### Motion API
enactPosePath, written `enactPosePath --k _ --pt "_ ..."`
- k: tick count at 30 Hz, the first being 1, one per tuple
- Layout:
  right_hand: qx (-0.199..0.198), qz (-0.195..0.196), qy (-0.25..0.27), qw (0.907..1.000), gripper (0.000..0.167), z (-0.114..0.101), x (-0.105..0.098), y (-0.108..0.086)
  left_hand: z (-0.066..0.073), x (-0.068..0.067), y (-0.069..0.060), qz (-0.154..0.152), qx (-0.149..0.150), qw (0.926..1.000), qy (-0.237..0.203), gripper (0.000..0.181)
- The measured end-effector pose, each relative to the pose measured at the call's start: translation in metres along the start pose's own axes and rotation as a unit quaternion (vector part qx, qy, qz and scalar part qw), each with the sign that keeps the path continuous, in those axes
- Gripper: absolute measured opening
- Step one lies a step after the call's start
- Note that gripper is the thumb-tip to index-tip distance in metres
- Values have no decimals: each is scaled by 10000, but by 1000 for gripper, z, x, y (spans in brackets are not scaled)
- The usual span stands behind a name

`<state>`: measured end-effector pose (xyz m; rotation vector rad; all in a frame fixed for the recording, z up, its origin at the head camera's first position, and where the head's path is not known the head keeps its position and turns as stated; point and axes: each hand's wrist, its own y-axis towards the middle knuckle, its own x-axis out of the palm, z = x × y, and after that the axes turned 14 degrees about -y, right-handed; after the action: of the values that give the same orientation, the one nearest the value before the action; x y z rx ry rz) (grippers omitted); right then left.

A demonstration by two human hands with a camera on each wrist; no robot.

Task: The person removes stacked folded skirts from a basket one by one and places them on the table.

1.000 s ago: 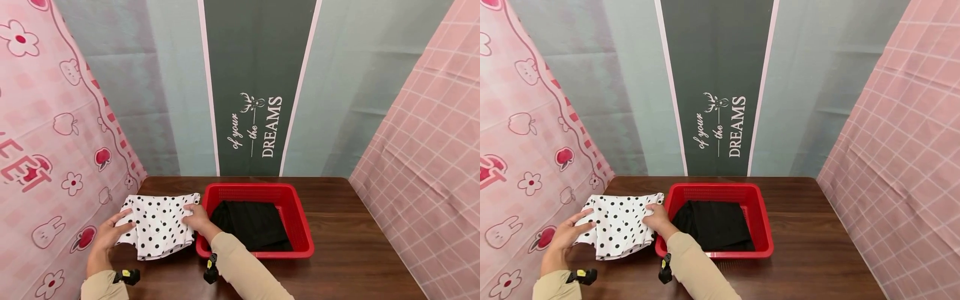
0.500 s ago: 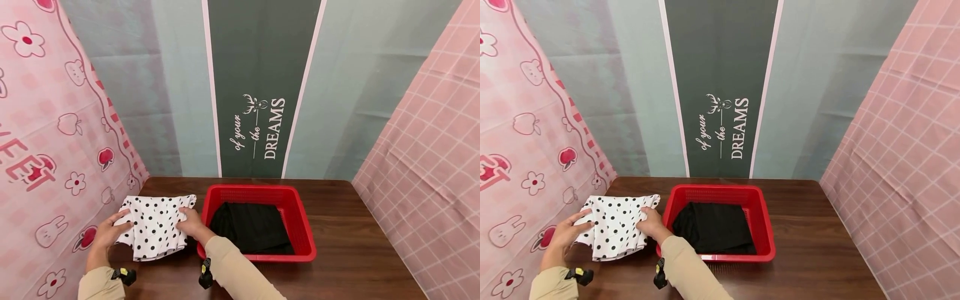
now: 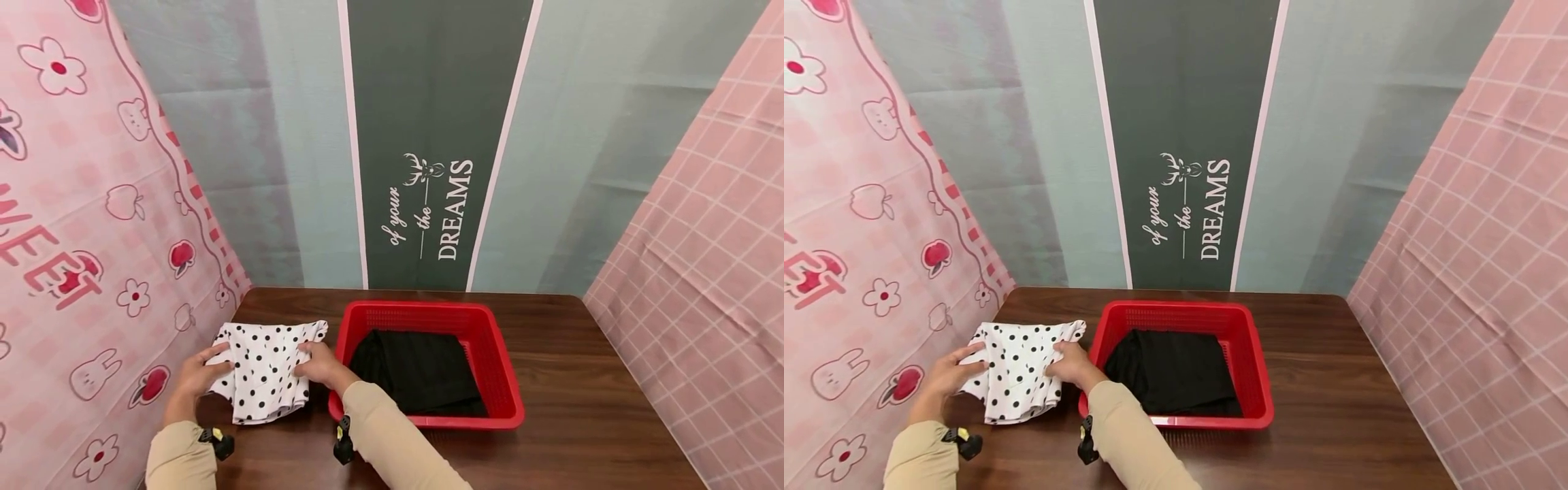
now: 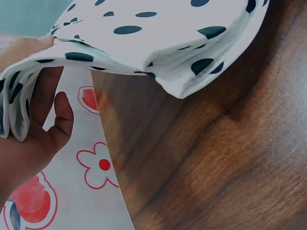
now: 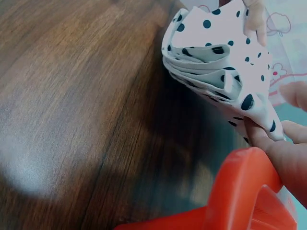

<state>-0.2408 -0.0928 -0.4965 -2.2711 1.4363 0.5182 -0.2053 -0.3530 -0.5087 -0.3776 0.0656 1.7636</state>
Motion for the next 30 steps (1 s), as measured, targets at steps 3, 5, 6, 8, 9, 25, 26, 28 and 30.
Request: enactPosePath --k 3,5,6,8,9,25,26,28,30 --pt "-57 -198 -123 9997 54 3 0 0 -4 5 0 11 33 10000 -12 58" --pt "-131 -246 -192 9994 55 4 0 -1 -6 8 0 -46 11 9999 -94 57" --pt "-138 -250 -202 9994 54 4 0 -1 -7 10 -1 -67 -21 9999 -157 57" --pt "-165 -222 -185 9994 53 4 -1 -1 -8 11 -1 -101 -78 9996 -252 57" --pt "-163 -212 -185 9995 53 4 -2 -1 -8 12 -2 -75 -91 9995 -300 57" --pt "-446 -575 -1134 9909 47 -6 -14 -8 4 -2 -9 373 -51 9990 -222 52" --pt "-476 -599 -1253 9892 46 -6 -15 -8 6 -2 -10 462 -19 9988 -139 51" --pt "-566 -602 -1550 9844 45 -7 -19 -8 9 -4 -13 619 96 9980 119 50" --pt "-636 -570 -1760 9807 43 -9 -24 -9 11 -6 -18 640 276 9968 392 50"
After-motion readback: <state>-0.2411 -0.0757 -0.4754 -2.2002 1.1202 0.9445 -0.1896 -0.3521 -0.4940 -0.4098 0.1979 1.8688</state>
